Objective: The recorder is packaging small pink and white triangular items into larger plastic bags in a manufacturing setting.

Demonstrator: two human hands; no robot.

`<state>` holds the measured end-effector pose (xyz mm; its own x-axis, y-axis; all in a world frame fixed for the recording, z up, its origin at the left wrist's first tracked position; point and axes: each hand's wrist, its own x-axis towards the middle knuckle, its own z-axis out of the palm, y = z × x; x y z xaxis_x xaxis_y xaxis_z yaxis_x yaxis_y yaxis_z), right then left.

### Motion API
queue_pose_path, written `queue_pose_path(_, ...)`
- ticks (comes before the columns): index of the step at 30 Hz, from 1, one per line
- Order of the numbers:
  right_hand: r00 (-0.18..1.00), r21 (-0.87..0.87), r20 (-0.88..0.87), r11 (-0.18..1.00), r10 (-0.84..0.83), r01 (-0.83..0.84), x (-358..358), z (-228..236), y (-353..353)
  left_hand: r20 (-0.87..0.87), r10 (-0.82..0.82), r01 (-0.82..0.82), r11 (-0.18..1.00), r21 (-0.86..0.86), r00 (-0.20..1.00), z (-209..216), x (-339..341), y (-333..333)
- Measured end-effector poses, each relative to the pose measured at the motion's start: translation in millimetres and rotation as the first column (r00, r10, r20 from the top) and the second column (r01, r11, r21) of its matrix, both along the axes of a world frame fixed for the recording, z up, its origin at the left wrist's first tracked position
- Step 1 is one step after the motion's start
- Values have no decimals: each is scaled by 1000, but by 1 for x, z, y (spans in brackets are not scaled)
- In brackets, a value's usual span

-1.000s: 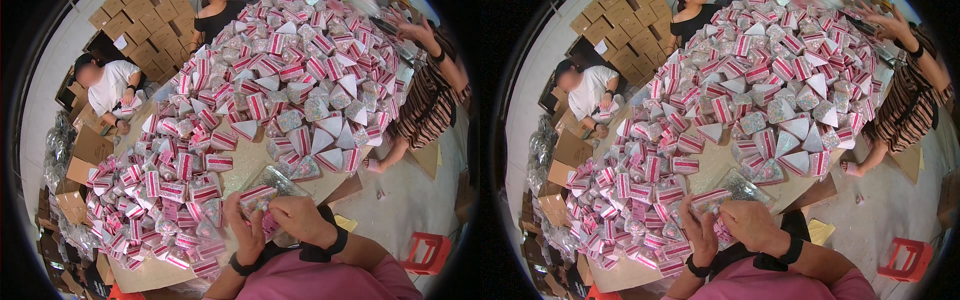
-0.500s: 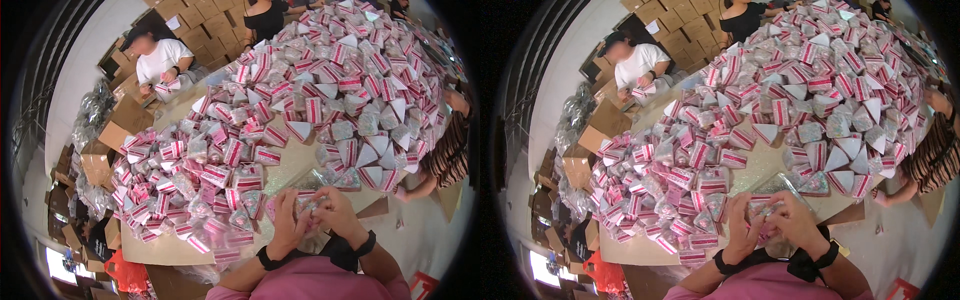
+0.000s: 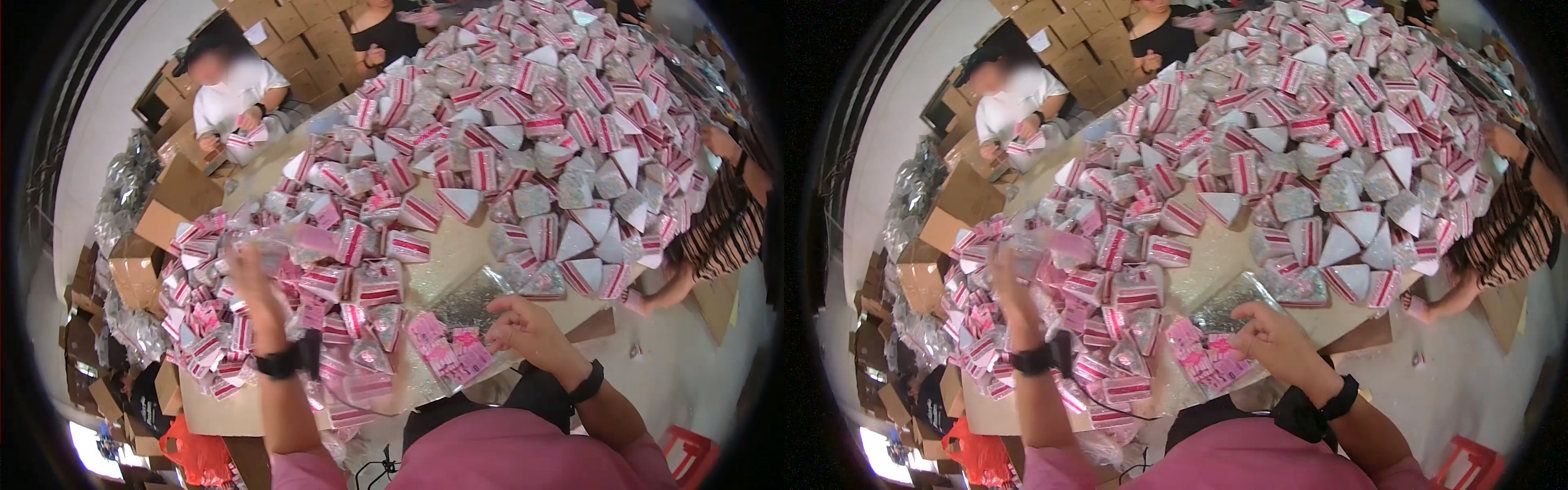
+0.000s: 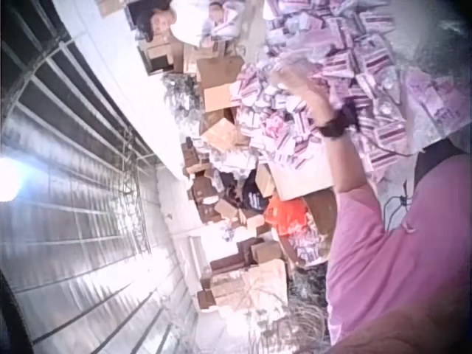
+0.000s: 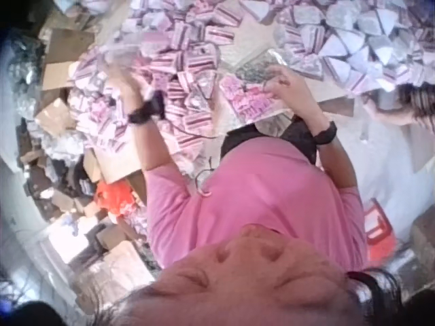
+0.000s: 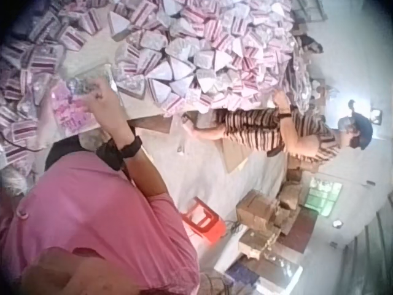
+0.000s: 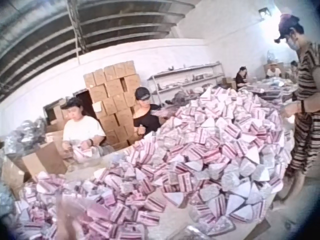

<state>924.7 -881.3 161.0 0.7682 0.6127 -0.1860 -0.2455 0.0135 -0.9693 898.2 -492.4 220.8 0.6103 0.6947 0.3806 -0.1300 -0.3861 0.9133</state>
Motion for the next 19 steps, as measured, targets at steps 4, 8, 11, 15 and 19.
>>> queue_pose_path(4,992,-25,-70,994,-104,103,1,-15,-17,-13,155,-130,866,483,988,27,-5,-12)
queue_pose_path(8,993,-73,-20,990,-120,118,-2,-33,-26,-352,-136,278,876,394,926,-48,-36,-68)
queue_pose_path(11,996,-123,-28,990,-80,76,-8,-46,-29,-488,-386,608,643,467,783,-86,-57,-141)
queue_pose_path(15,995,-164,-73,985,-73,60,-14,-61,-30,-522,-173,487,675,555,835,-110,-55,-165)
queue_pose_path(19,997,-170,-43,984,-65,57,-16,-65,-32,-767,-158,682,591,432,622,-125,-44,-154)
